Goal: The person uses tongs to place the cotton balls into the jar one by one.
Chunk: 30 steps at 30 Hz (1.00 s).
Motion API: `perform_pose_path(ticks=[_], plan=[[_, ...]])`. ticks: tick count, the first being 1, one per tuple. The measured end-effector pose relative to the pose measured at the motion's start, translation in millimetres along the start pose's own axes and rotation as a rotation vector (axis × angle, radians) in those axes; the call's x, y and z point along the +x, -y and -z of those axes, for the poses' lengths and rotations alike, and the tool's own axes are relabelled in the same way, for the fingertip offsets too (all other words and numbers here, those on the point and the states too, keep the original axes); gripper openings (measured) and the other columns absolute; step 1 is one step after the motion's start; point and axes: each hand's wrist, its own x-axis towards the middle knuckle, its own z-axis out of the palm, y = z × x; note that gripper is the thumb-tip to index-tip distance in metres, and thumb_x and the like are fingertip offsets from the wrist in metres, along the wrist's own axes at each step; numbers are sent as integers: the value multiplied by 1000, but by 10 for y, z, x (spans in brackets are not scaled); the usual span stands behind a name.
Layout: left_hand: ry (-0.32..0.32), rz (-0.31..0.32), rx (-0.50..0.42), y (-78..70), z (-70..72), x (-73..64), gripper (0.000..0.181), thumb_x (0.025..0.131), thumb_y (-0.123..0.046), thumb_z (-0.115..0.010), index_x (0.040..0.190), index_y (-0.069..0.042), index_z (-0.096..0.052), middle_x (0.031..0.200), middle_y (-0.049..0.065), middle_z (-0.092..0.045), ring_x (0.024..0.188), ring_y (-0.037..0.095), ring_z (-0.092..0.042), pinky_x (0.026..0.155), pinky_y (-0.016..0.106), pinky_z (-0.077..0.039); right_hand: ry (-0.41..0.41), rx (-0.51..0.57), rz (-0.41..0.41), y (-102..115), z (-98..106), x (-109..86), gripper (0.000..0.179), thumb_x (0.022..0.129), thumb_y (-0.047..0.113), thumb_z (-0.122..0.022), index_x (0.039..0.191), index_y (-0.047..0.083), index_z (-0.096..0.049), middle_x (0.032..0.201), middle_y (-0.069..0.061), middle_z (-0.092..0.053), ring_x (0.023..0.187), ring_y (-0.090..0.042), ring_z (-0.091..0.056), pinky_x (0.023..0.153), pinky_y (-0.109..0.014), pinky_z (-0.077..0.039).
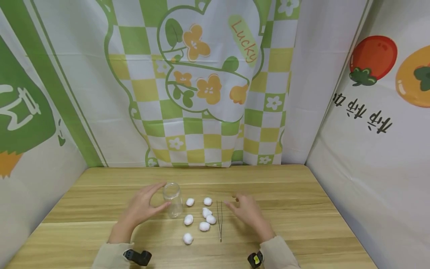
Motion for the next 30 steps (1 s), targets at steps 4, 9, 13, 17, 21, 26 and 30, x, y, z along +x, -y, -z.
perform_pose_path(ticks=[4, 9, 13, 17, 21, 26, 30], plan=[[-17, 7, -58, 2, -52, -17, 68, 77, -38, -79, 132, -6, -56, 125, 17, -66, 115, 38, -63, 102, 58, -50, 45, 73, 9, -13, -44, -34, 43, 88, 29, -69, 117, -2, -64, 102, -16, -71, 86, -21, -66, 74, -35, -59], [-22, 27, -169, 10, -120, -34, 66, 76, -31, -80, 132, -4, -55, 119, 17, -68, 110, 35, -65, 100, 54, -53, 97, 152, 52, -78, -133, -48, 38, 86, 19, -71, 112, -8, -65, 89, -12, -70, 79, -15, -62, 65, -22, -54], [-5, 76, -247, 11, -150, -46, 67, 76, -29, -80, 134, -6, -54, 119, 16, -68, 112, 35, -64, 102, 56, -50, 137, 225, 36, -97, -191, -68, 37, 85, 16, -71, 111, -10, -63, 85, -11, -68, 72, -13, -60, 57, -16, -51], [25, 137, -331, 11, -180, -47, 67, 77, -29, -79, 135, -6, -53, 123, 17, -66, 117, 37, -61, 105, 59, -47, 180, 336, -52, -80, -232, -89, 36, 86, 13, -70, 112, -11, -61, 81, -11, -65, 61, -11, -57, 47, -17, -50], [51, 191, -405, 21, -229, -48, 68, 79, -29, -78, 136, -5, -51, 126, 18, -65, 118, 37, -60, 104, 57, -48, 206, 426, -143, -63, -269, -101, 35, 84, 11, -72, 110, -10, -61, 80, -12, -66, 60, -11, -59, 50, -23, -56], [80, 251, -465, 25, -279, -61, 72, 79, -30, -78, 139, -4, -47, 130, 18, -62, 120, 36, -58, 106, 55, -48, 235, 515, -230, -32, -296, -105, 32, 81, 8, -74, 104, -10, -63, 78, -12, -68, 60, -11, -63, 54, -26, -60], [92, 302, -517, 2, -304, -67, 74, 79, -30, -78, 141, -6, -45, 131, 16, -61, 124, 38, -56, 109, 56, -45, 260, 593, -290, 15, -301, -105, 30, 79, 3, -74, 102, -11, -61, 74, -11, -69, 57, -10, -63, 51, -23, -58]])
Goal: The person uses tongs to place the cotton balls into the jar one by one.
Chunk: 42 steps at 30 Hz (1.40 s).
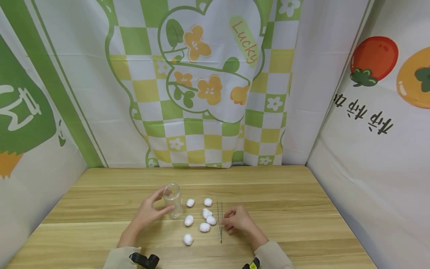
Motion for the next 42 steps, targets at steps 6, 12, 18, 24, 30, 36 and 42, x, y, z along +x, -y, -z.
perform_pose_path(ticks=[6, 12, 18, 24, 30, 36, 42], plan=[[-23, 30, -81, -4, -67, -15, 74, 78, -27, -80, 140, -5, -45, 132, 18, -60, 127, 44, -52, 110, 60, -42, -39, 52, -74, 24, -77, -4, 26, 78, 0, -75, 97, -9, -60, 68, -8, -67, 53, -10, -59, 45, -19, -53], [-45, 79, -101, 7, -98, -21, 79, 77, -29, -81, 142, -3, -43, 140, 22, -53, 127, 45, -51, 110, 65, -39, -74, 76, -106, 37, -145, 34, 21, 76, -1, -76, 88, -3, -60, 60, -3, -62, 47, -8, -55, 41, -15, -49], [-56, 71, -132, 31, -118, -13, 78, 76, -23, -81, 141, -3, -44, 140, 21, -54, 127, 43, -53, 112, 60, -40, -115, 64, -130, 51, -197, 70, 24, 71, 0, -80, 82, 0, -60, 55, 0, -58, 44, -6, -52, 40, -14, -48], [-45, 28, -158, 51, -162, -8, 69, 76, -18, -81, 135, -2, -49, 132, 19, -60, 126, 40, -55, 113, 55, -42, -166, 0, -128, 47, -237, 81, 29, 66, 0, -83, 80, -1, -58, 58, -1, -56, 43, -6, -51, 40, -15, -50], [-32, 35, -163, 56, -185, -2, 70, 77, -20, -80, 137, -2, -48, 135, 19, -58, 128, 41, -53, 114, 54, -41, -193, -64, -109, 48, -248, 80, 27, 66, -1, -83, 77, 1, -59, 60, 0, -55, 43, -5, -50, 40, -15, -49], [-21, 60, -164, 51, -185, 5, 70, 78, -22, -79, 137, -3, -47, 137, 18, -57, 130, 41, -51, 115, 53, -40, -195, -135, -87, 58, -254, 77, 23, 68, -1, -81, 73, 3, -59, 61, 1, -55, 45, -5, -50, 41, -13, -47], [-17, 62, -164, 60, -187, 7, 71, 78, -23, -79, 138, -4, -46, 138, 18, -56, 131, 41, -51, 115, 53, -40, -212, -177, -72, 53, -256, 73, 20, 68, -2, -77, 69, 4, -58, 58, 1, -55, 44, -5, -50, 41, -13, -47]])
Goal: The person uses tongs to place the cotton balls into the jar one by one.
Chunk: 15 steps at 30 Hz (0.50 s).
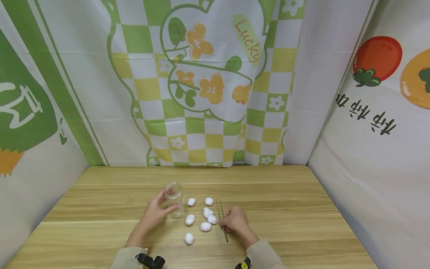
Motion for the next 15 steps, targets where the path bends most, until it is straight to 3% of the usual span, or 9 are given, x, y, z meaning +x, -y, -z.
perform_pose_path(ticks=[7, 15], plan=[[-9, -11, -2, 18, -6, -1, 70, 78, -21, -79, 138, -3, -47, 138, 19, -56, 130, 41, -51, 115, 53, -41, -3, -1, 36, -44, 4, 13, 20, 70, 0, -76, 63, 6, -58, 50, 4, -51, 41, -4, -47, 40, -12, -44], [-13, -27, -11, 22, -8, 2, 67, 78, -18, -79, 135, 0, -48, 135, 19, -57, 130, 41, -51, 115, 53, -40, 3, 36, 1, -35, 22, 27, 14, 72, 0, -74, 68, 3, -61, 54, 2, -52, 44, -5, -49, 40, -12, -44]])
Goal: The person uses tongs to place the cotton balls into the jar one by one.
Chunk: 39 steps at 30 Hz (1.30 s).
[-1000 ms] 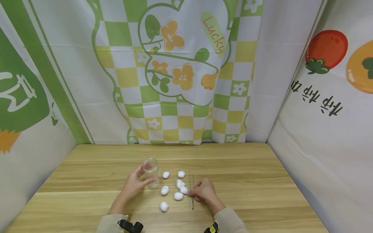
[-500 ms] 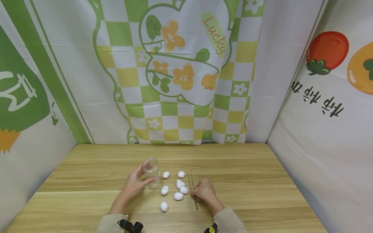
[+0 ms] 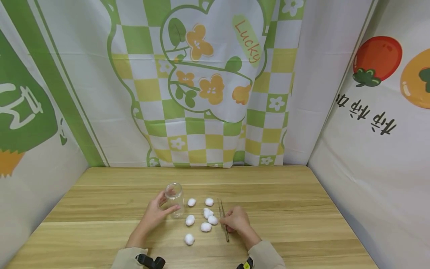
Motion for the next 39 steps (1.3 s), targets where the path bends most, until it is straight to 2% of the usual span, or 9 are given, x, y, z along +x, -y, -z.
perform_pose_path(ticks=[11, 17, 21, 25, 28, 30, 34, 39], plan=[[-7, -10, 13, 20, -6, 0, 67, 78, -19, -79, 135, -1, -49, 134, 18, -59, 128, 40, -54, 114, 53, -42, 32, 70, -19, -8, 46, -20, 6, 74, -1, -69, 76, -3, -64, 57, 0, -55, 46, -6, -48, 42, -13, -44], [-1, 1, 10, 3, -6, -7, 68, 78, -20, -79, 136, -1, -48, 135, 18, -58, 130, 40, -52, 114, 52, -41, 92, 118, -17, -46, 88, 0, 7, 78, 1, -68, 80, -2, -62, 59, 0, -58, 48, -6, -49, 42, -13, -43], [-3, 6, 1, -8, -5, -7, 67, 78, -19, -79, 135, 0, -49, 135, 18, -58, 130, 40, -52, 115, 52, -41, 185, 226, 11, -106, 133, 30, 9, 86, 3, -60, 89, -5, -58, 63, 1, -60, 51, -6, -53, 45, -15, -44], [-7, 10, 0, -14, -2, -4, 67, 78, -18, -79, 135, -1, -48, 134, 18, -58, 130, 40, -52, 115, 51, -41, 296, 402, 15, -139, 191, 55, 12, 92, 4, -53, 98, -6, -50, 68, -1, -56, 57, -9, -55, 49, -18, -49], [-8, 13, 0, -16, -2, -4, 68, 78, -18, -79, 136, -1, -48, 134, 18, -58, 130, 40, -52, 115, 52, -41, 346, 487, 9, -143, 233, 58, 11, 94, 4, -49, 101, -4, -46, 72, -1, -53, 62, -10, -53, 52, -19, -52], [-8, 16, -1, -16, -2, -4, 68, 78, -18, -79, 136, -1, -48, 135, 18, -58, 130, 40, -52, 115, 52, -41, 359, 503, 18, -144, 258, 63, 10, 95, 3, -48, 102, -3, -46, 73, 0, -52, 63, -8, -52, 54, -18, -53], [-3, 22, -4, -11, -3, -2, 68, 78, -19, -79, 136, -1, -48, 137, 18, -57, 131, 40, -51, 115, 52, -40, 388, 496, 46, -161, 300, 80, 6, 97, 4, -44, 100, -1, -44, 71, 3, -52, 60, -4, -49, 51, -13, -47], [3, 30, 0, -10, 1, -4, 68, 78, -20, -79, 136, -3, -48, 137, 17, -56, 131, 40, -51, 116, 52, -39, 417, 483, 91, -176, 338, 86, 8, 97, 4, -41, 103, -1, -40, 69, 6, -55, 52, 0, -42, 44, -9, -32]])
